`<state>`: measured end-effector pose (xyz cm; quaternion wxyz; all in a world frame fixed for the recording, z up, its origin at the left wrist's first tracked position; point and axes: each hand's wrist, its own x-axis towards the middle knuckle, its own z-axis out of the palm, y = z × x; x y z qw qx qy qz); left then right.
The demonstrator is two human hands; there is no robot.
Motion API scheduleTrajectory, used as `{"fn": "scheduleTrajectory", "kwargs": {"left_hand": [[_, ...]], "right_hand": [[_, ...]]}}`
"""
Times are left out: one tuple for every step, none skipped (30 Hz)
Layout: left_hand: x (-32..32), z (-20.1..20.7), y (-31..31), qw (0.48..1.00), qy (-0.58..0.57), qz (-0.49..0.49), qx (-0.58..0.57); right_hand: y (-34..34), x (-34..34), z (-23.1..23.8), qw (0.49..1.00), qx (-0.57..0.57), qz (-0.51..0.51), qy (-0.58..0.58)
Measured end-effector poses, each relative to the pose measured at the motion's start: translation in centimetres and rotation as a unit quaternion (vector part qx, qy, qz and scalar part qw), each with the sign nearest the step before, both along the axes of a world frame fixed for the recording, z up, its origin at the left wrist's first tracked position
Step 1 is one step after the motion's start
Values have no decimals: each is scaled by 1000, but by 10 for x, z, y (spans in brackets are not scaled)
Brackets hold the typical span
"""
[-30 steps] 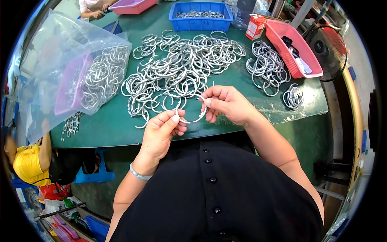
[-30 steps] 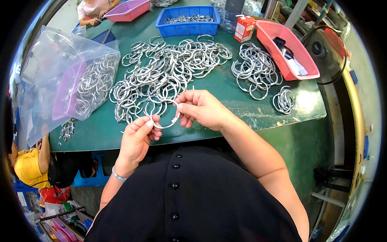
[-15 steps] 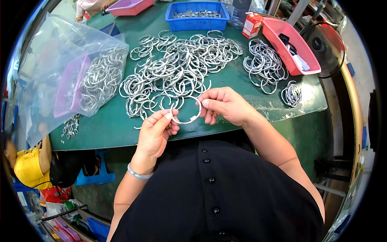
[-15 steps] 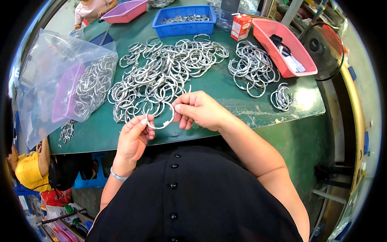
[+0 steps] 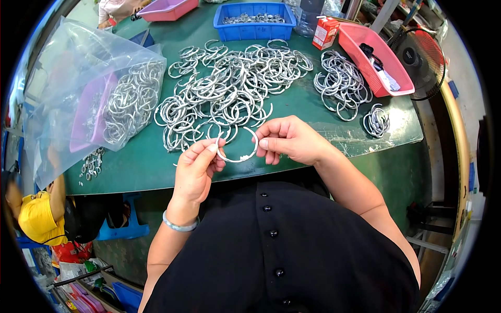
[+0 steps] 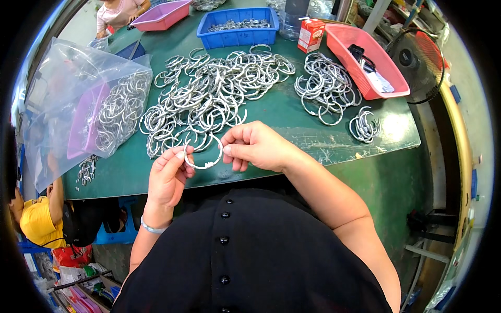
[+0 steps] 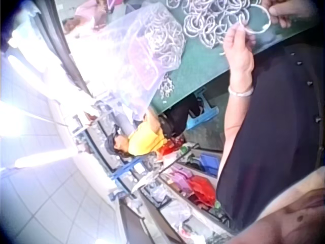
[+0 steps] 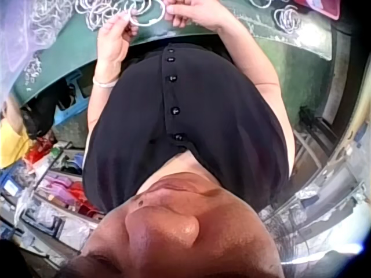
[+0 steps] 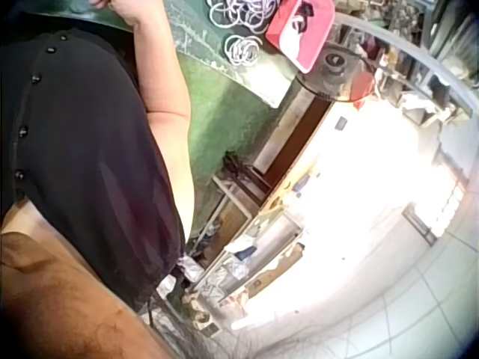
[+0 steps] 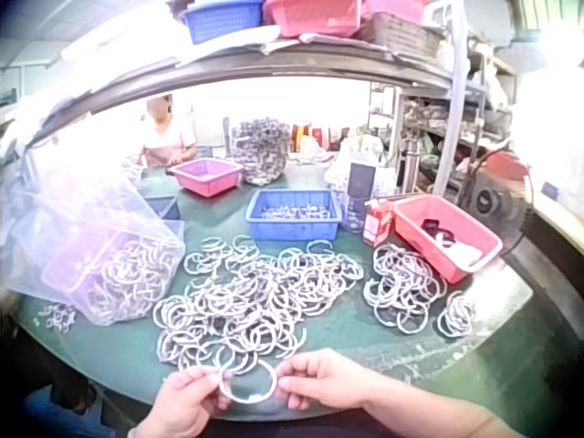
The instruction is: The person picks up metal hook components from a green table and joins them together by hand one by one, occasionally retrieving more components from a plastic bag.
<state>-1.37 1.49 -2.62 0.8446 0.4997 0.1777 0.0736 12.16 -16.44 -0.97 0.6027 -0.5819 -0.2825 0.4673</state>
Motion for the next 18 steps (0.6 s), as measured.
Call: {"fn": "scheduleTrajectory", "kwargs": {"left_hand": [[0, 1, -1, 1000, -10, 5, 18], [-1, 2, -1, 1000, -10, 5, 18], [-1, 5, -2, 998, -22, 7, 63], [-2, 7, -3, 994, -34, 8, 107], [-2, 11, -5, 994, -34, 8, 107], [-3, 14, -8, 985, -55, 10, 163], [-4, 17, -9, 973, -77, 12, 219], [-4, 18, -9, 973, -77, 12, 219], [-4, 20, -9, 955, -109, 6, 274], [-5, 21, -9, 934, -141, 1, 329], [-5, 21, -8, 934, -141, 1, 329], [-5, 22, -6, 912, -162, 1, 377], [-5, 22, -6, 888, -181, 1, 423], [-5, 24, -6, 888, -182, 0, 423], [-5, 26, -7, 871, -187, 1, 455], [-5, 28, -7, 852, -191, 3, 487], [-5, 29, -7, 852, -191, 3, 487], [-5, 30, -7, 834, -210, 11, 510]], "right_hand": [[0, 0, 0, 1000, -3, 1, -3], [0, 0, 0, 1000, -3, 1, -3], [0, 0, 0, 1000, -7, 2, -6], [-1, 0, 0, 1000, -10, 2, -8], [-1, 0, 0, 1000, -10, 1, -8], [-1, 0, -1, 1000, -9, 0, -11], [-1, -1, -1, 1000, -7, -1, -14], [-1, -1, -1, 1000, -7, 0, -14], [-1, -1, -1, 1000, -5, -3, -16], [-1, -2, -1, 1000, -3, -5, -17], [-1, -2, -1, 1000, -3, -5, -18], [-1, -2, -1, 1000, -3, -10, -20], [-1, -3, -1, 1000, -3, -16, -22], [-2, -3, -1, 1000, -3, -16, -22], [-2, -3, -2, 999, 4, -21, -33], [-2, -3, -3, 999, 10, -26, -44], [-2, -3, -3, 999, 10, -26, -44], [-2, -4, -3, 998, 21, -34, -58]]}}
